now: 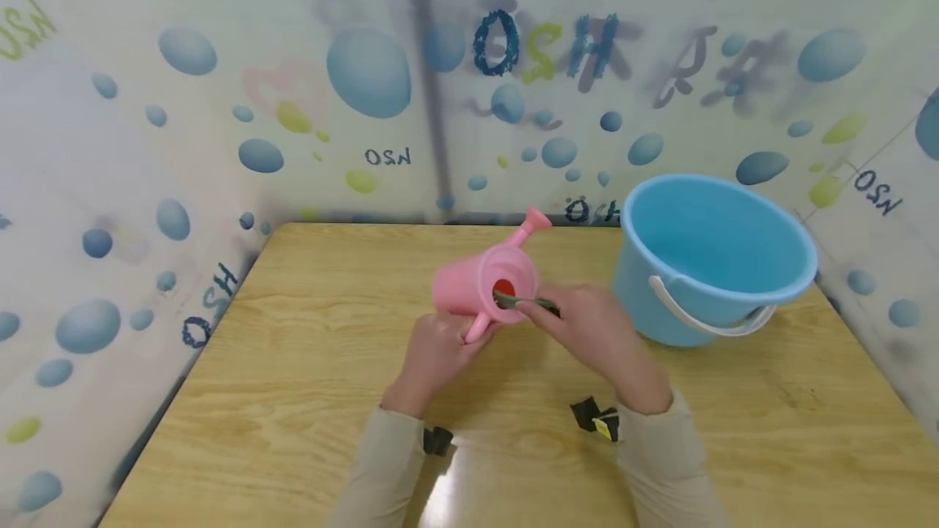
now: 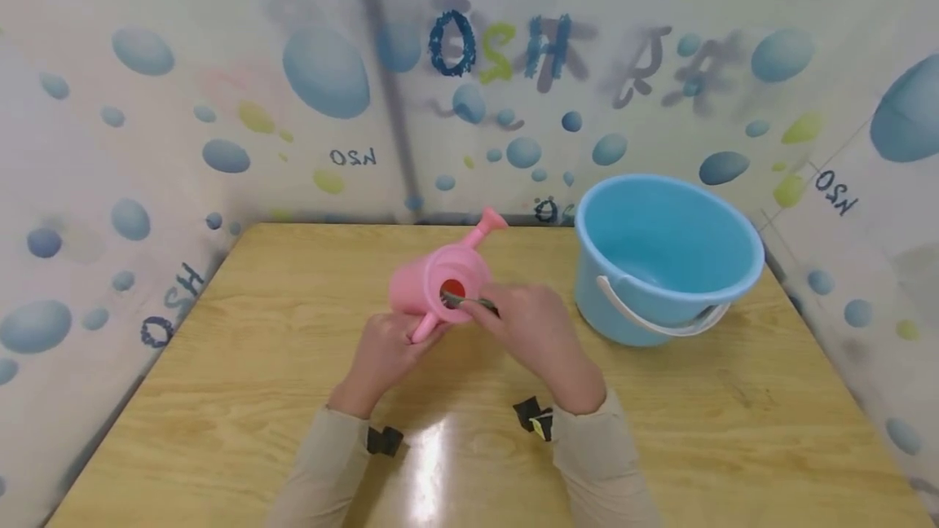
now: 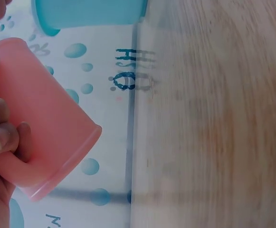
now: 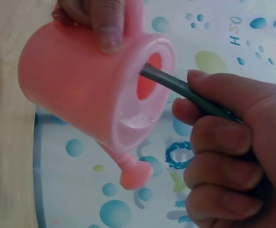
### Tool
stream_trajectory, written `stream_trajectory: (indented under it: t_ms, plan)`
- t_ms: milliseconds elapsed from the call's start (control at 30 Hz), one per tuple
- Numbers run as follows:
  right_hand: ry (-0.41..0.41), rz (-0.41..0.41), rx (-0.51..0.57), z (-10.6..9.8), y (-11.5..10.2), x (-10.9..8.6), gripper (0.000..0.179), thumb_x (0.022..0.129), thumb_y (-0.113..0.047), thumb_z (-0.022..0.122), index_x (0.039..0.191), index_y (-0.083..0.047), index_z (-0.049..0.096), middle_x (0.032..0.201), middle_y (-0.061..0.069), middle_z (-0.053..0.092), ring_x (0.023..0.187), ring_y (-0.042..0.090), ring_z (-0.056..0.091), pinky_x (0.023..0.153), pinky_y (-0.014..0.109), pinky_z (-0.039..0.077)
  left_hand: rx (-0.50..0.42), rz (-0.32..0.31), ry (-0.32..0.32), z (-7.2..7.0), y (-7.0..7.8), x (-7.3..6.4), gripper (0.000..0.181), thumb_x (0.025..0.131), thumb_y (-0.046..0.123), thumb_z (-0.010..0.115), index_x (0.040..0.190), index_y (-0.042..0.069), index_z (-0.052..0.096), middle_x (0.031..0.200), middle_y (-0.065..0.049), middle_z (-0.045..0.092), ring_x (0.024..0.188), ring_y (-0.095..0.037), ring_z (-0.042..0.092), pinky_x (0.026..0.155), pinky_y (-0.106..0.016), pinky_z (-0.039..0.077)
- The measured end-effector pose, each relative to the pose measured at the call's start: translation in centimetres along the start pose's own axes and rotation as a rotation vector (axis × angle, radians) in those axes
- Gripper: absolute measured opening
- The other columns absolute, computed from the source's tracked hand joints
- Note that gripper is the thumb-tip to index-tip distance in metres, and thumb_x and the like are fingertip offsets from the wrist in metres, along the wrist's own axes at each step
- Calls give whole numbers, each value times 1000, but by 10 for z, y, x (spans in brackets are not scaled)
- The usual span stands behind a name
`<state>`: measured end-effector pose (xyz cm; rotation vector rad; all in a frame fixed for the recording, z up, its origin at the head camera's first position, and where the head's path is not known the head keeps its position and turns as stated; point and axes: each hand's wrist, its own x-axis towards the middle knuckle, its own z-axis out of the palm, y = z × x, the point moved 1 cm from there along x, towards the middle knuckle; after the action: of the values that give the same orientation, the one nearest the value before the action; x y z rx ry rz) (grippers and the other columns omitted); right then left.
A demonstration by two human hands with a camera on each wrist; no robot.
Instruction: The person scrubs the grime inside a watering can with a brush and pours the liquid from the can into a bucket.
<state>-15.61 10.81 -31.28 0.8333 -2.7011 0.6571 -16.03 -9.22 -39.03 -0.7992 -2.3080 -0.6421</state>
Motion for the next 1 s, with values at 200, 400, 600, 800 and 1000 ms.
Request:
stream_trajectory:
  t_ms: [200, 400, 600, 800, 1000]
  plan:
    - [21, -17, 5, -6, 2, 0, 19, 83, -34, 62, 70, -22, 54, 48, -11, 25, 41, 4, 26, 42, 22, 25, 1, 3, 2, -3, -2, 2, 50, 81, 36, 63, 49, 17, 30, 45, 10, 24, 41, -2, 21, 40, -17, 17]
    - [26, -24, -11, -7, 3, -1, 20, 82, -34, 63, 70, -22, 54, 47, -11, 24, 41, 4, 25, 42, 21, 25, -20, 5, 2, -1, -1, 3, 50, 83, 40, 60, 50, 17, 31, 45, 10, 25, 41, -2, 21, 39, -16, 18]
    - [22, -15, -10, 3, 2, 2, 19, 84, -38, 59, 76, -21, 59, 46, -10, 27, 40, 5, 27, 42, 22, 26, -9, 27, 29, 0, 0, 3, 52, 87, 46, 50, 50, 16, 30, 45, 9, 24, 41, -3, 20, 40, -16, 16]
    - [25, 2, 31, 17, 1, 8, 34, 87, -38, 56, 61, -21, 41, 47, -9, 27, 42, 7, 29, 44, 22, 28, 30, 82, 56, 1, 4, 3, 52, 89, 46, 48, 50, 17, 29, 45, 9, 23, 41, -3, 19, 41, -16, 14]
    - [-11, 36, 56, 15, -1, 7, 27, 85, -36, 58, 67, -20, 48, 49, -8, 30, 45, 8, 33, 46, 23, 31, 37, 87, 44, 0, 5, 4, 51, 89, 45, 48, 50, 17, 29, 46, 9, 23, 41, -3, 20, 42, -16, 14]
